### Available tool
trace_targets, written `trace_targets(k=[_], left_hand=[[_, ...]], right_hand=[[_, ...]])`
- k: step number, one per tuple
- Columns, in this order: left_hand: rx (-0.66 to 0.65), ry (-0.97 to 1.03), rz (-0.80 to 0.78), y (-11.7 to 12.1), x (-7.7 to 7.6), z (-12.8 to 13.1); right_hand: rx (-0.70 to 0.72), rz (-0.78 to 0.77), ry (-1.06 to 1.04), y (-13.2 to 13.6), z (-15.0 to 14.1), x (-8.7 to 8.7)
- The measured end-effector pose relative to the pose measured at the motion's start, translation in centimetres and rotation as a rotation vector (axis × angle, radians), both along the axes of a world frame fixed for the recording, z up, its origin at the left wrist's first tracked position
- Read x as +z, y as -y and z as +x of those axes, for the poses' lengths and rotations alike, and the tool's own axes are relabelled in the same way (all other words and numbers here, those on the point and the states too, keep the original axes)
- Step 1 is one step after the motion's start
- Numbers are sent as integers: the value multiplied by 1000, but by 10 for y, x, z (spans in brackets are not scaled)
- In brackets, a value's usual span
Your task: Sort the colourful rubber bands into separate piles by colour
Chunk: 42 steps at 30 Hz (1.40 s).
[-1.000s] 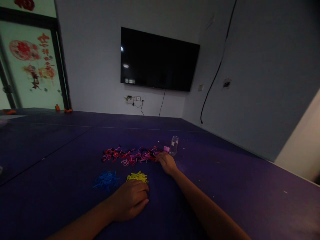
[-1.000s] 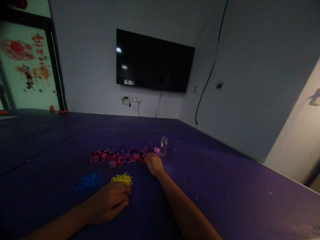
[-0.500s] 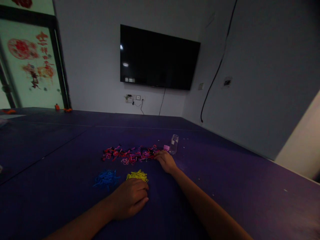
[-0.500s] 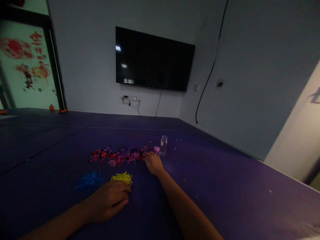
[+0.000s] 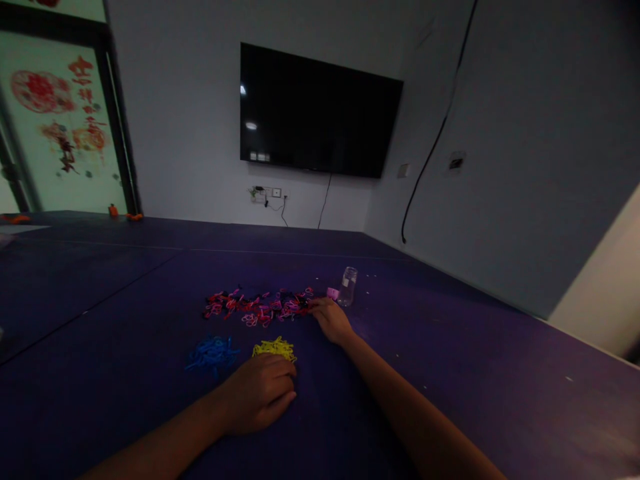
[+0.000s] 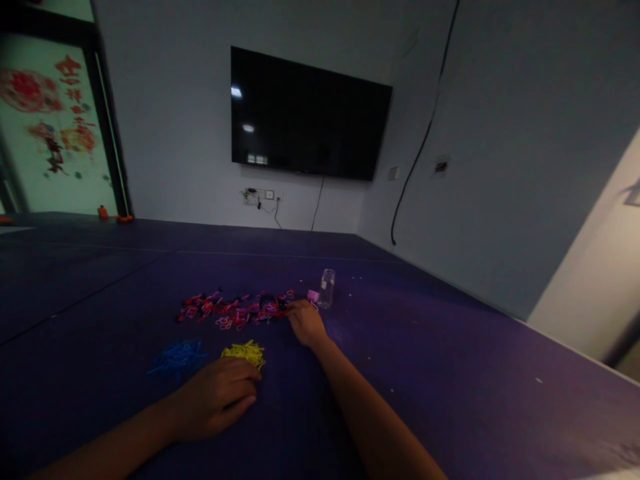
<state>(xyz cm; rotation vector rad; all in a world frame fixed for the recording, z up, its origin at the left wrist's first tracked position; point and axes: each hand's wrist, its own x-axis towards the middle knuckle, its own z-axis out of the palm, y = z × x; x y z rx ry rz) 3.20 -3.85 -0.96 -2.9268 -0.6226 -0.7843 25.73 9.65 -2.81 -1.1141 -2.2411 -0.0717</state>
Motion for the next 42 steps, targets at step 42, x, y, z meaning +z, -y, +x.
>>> trace_targets(k=[42], left_hand=[[5,-20,6,0,1,1]], right_hand=[[98,-4,-173,-8,4,-5]])
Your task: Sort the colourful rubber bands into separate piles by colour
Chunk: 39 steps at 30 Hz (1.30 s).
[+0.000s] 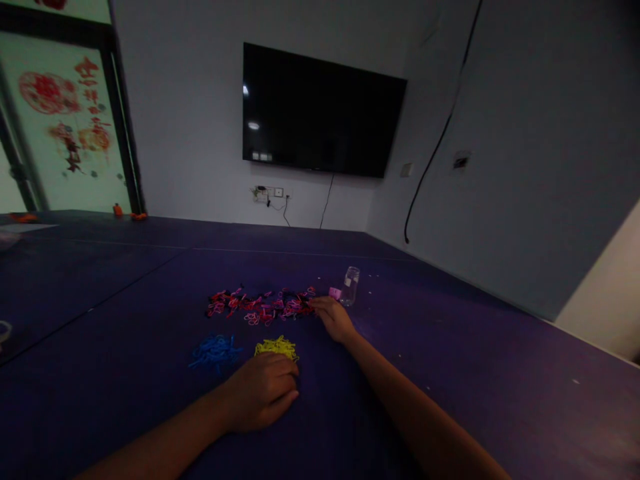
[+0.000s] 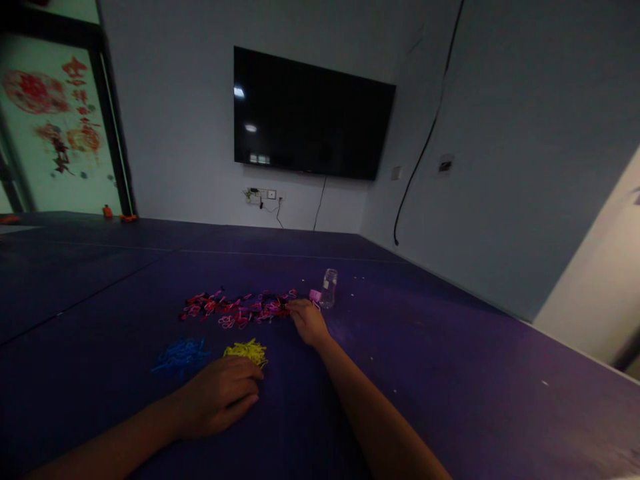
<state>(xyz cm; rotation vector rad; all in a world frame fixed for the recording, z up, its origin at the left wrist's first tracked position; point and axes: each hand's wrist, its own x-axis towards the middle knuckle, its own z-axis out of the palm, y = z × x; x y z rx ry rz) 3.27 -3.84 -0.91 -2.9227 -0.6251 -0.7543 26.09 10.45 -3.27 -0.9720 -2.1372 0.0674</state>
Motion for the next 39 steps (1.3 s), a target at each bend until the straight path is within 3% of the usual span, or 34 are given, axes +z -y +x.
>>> trace_targets(k=[12,21,39], left_hand=[[-3,5,0,0,0,-1],[2,0,-4,-1,0,0],[10,-9,-5,-1,-1,0]], right_hand=[[124,25,175,9,-6,9],[164,16,178,7,-6,9],[54,-39,262,6,-8,10]])
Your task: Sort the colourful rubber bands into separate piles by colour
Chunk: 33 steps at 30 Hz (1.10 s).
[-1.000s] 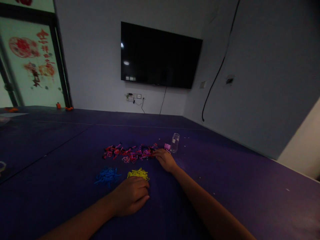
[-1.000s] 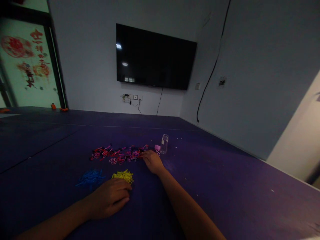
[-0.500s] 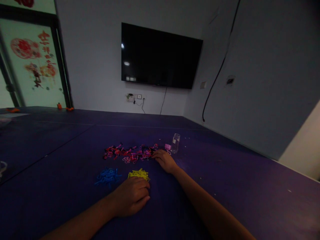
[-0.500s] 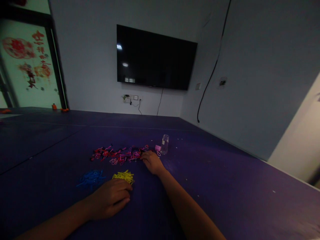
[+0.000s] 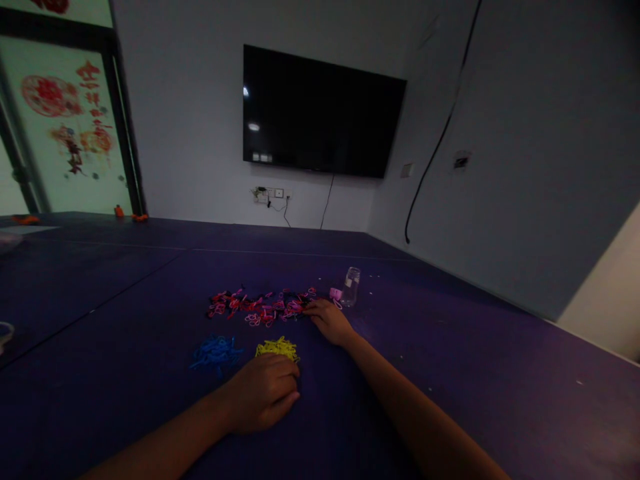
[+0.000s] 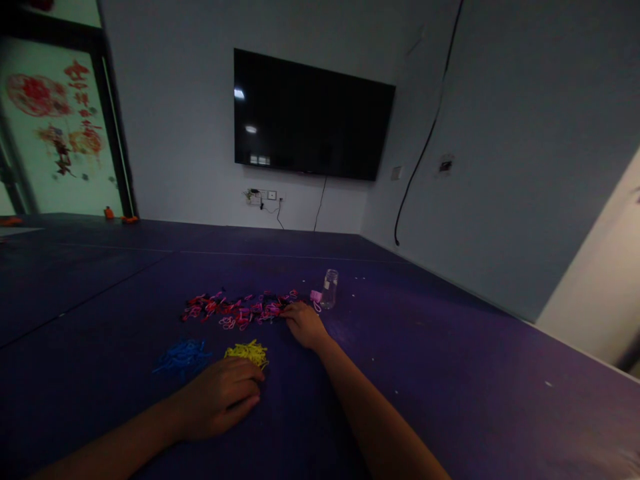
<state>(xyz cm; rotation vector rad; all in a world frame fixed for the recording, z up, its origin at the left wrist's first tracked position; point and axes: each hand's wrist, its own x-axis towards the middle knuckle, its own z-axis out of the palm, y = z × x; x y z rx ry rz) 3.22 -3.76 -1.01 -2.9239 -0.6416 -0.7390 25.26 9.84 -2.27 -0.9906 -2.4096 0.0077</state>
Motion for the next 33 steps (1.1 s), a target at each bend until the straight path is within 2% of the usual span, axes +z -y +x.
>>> trace_targets(k=[9,20,27,33], left_hand=[[-7,5,7,-1,-1,0],[-4,7,10,0,1,1],[-4,-7,18,0,-1,1],[-6,-1,21,0,-1,1]], right_hand=[[5,22,20,-3,0,-3],[-37,43,-67,-1,2,-4],[-117,40,-4,-2,1,-3],[-97,38,-10,-4,2,-4]])
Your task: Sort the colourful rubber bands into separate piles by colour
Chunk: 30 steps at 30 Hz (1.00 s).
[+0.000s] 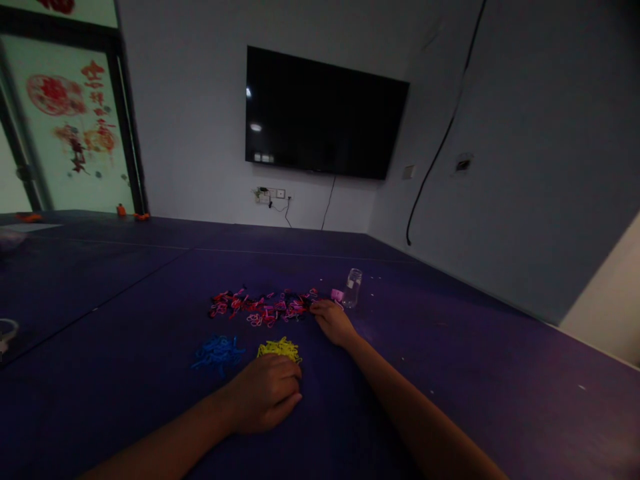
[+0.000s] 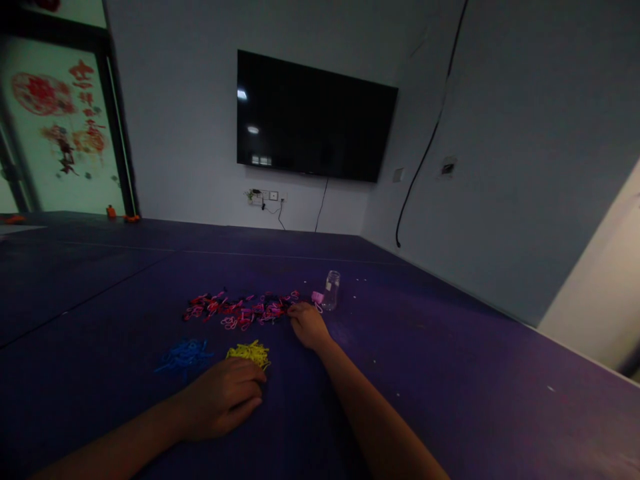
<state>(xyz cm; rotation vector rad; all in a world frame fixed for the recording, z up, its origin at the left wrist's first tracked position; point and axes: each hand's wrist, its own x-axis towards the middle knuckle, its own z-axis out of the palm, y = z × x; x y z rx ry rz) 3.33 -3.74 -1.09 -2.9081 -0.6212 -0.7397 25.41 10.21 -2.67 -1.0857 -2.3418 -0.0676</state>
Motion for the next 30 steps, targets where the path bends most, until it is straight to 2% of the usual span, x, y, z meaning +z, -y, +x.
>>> trace_targets(k=[4,10,23,30], left_hand=[[-6,-5,0,-2,-1,0],[-12,-1,5,-2,-1,0],[-9,-22,-9,-3,1,-1],[-7,-17,-15,-2,0,-1]], right_hand=[[12,-11,-143,-5,3,-4],[-20,-109,-406,-13,7,-8],[-147,-172,-509,-12,9,-4],[-185,-121,-586,-10,9,-4]])
